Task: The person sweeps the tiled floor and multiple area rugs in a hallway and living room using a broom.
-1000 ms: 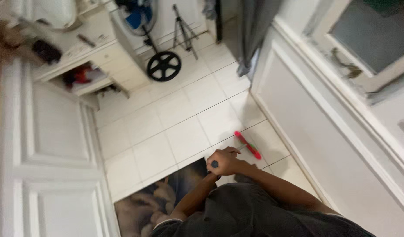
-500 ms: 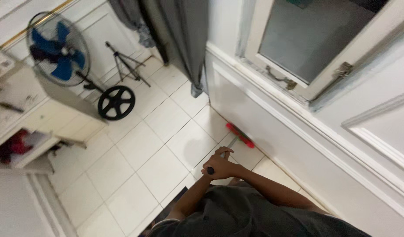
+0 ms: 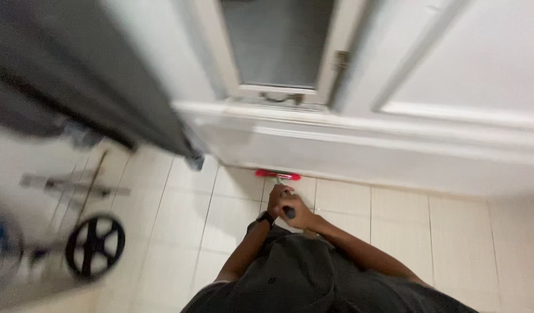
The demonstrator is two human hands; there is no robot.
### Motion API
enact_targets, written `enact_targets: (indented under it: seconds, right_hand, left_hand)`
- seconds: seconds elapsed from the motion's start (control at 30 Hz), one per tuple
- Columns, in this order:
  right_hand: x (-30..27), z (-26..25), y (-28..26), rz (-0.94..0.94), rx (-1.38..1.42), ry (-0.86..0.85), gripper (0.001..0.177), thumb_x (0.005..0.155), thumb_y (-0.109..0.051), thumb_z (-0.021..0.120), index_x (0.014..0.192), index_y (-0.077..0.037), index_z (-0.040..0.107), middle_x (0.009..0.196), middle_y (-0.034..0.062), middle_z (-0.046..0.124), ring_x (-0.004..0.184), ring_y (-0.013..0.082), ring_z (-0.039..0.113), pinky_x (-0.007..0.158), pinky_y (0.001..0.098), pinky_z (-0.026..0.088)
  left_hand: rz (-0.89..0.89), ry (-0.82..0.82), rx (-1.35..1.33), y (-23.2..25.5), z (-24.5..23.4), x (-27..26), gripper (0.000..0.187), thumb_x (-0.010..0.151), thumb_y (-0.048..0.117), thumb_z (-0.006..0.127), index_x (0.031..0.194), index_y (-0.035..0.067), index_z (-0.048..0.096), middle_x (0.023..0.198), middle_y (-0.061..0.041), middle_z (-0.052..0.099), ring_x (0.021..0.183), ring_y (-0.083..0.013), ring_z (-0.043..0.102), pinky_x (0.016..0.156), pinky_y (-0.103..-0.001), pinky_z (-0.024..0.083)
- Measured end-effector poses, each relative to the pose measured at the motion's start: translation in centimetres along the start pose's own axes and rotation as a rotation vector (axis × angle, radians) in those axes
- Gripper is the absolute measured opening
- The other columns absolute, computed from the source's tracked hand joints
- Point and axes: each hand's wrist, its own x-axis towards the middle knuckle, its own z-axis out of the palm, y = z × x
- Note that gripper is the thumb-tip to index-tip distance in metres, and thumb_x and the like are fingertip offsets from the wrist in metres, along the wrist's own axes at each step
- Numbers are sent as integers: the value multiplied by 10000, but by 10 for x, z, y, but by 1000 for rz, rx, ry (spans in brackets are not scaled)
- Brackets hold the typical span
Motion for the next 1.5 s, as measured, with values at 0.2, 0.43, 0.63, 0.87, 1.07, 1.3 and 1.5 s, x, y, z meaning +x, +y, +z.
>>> enact_targets:
  seconds: [0.2,0.43,0.63,0.87,1.07,1.3,1.5]
  right_hand:
    - [-2,24,23,91,-81,477,318,1010,-90,589,707,-38,507,623,39,469,549,112,435,502,278,360]
    - [7,148,-5,182,-159,772,229,987,-44,618,766,-46,560,628,26,511,577,86,446,545,278,384]
    - [-8,251,-40,250,-9,717,275,924,-23,646,689,-66,511,572,18,524,503,85,467,477,282,359]
    - [-34,303,-73,149,-208,765,386,1026,-36,594,670,-31,442,602,65,444,522,136,380,521,337,334]
    - [-73,345,-158,283,-492,1044,395,942,-28,648,612,-33,430,531,69,399,459,169,381,456,351,321]
    - [-147,437,-322,-66,-825,1142,274,985,-27,588,715,-5,555,674,110,574,620,236,596,608,377,499]
    - [-228,535,-420,84,-871,1460,303,996,-65,579,702,9,567,664,105,625,580,205,636,588,354,563]
  left_hand:
    - [88,-304,80,-23,-8,31,173,914,236,679,993,83,677,1014,-121,687,1004,-353,629,844,-464,521]
    - [222,-527,-162,-42,-79,-2,67,866,121,685,924,110,652,901,-74,639,930,-321,613,759,-438,523]
    - [256,-648,-180,-38,-137,-62,146,826,41,645,927,143,671,851,-47,618,903,-301,605,760,-413,509]
    - [198,-672,-223,-18,-159,-128,197,755,24,628,926,115,662,829,-62,608,882,-270,593,762,-383,495]
    - [-14,-849,-358,35,-146,-216,202,895,188,616,1063,92,560,806,-110,618,774,-238,624,697,-368,494]
    - [1025,-1292,-405,162,-141,-330,364,880,228,654,1242,198,680,1170,-61,775,943,-277,649,737,-383,550]
    - [782,-1599,-625,245,-136,-462,464,1013,335,639,1385,93,502,1131,-147,643,1029,-321,648,855,-413,525]
